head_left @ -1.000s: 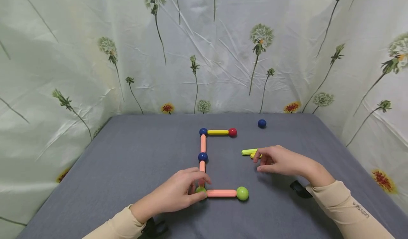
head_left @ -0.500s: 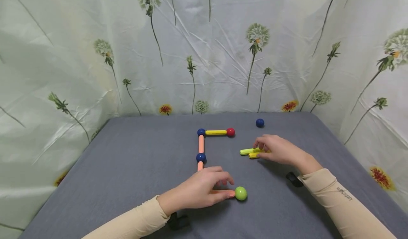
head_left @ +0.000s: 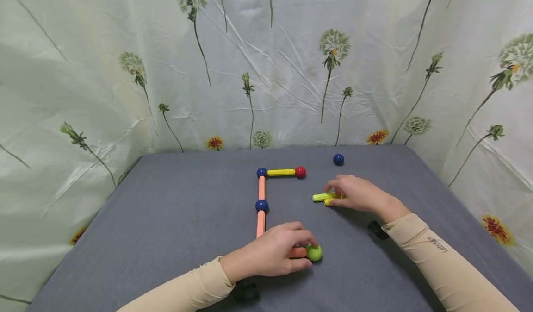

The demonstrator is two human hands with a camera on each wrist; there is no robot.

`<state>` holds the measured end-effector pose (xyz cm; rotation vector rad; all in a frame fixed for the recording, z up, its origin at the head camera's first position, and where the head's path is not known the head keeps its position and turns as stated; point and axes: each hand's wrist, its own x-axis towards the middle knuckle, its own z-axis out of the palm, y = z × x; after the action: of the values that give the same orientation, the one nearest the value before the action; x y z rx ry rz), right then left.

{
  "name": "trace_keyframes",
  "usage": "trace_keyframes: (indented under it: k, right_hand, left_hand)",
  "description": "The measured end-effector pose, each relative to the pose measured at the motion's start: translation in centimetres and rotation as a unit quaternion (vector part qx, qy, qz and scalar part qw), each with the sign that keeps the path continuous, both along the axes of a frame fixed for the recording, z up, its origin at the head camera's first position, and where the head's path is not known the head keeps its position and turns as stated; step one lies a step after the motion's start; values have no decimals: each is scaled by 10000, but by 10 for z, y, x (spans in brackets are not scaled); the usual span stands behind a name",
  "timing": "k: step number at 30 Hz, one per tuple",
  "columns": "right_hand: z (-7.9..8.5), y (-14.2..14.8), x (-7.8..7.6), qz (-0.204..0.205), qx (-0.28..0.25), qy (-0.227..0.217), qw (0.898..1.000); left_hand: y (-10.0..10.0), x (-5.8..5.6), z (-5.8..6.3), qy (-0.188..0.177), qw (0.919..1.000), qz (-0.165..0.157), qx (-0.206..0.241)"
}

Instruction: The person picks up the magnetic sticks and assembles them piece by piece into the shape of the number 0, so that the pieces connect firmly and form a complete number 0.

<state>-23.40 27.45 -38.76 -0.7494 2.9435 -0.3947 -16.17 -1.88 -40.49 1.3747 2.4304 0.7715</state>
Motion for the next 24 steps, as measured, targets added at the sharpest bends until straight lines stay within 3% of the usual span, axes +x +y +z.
trace_keyframes:
  k: [13,24]
  right_hand:
    - [0,9,-4,-482,322,6,9983]
    - [0,18,-3,-477,122,148,9987]
  left_hand:
    - [1,0,-4,123,9998,-37,136]
    - [3,-3,-8,258,9993,115,249]
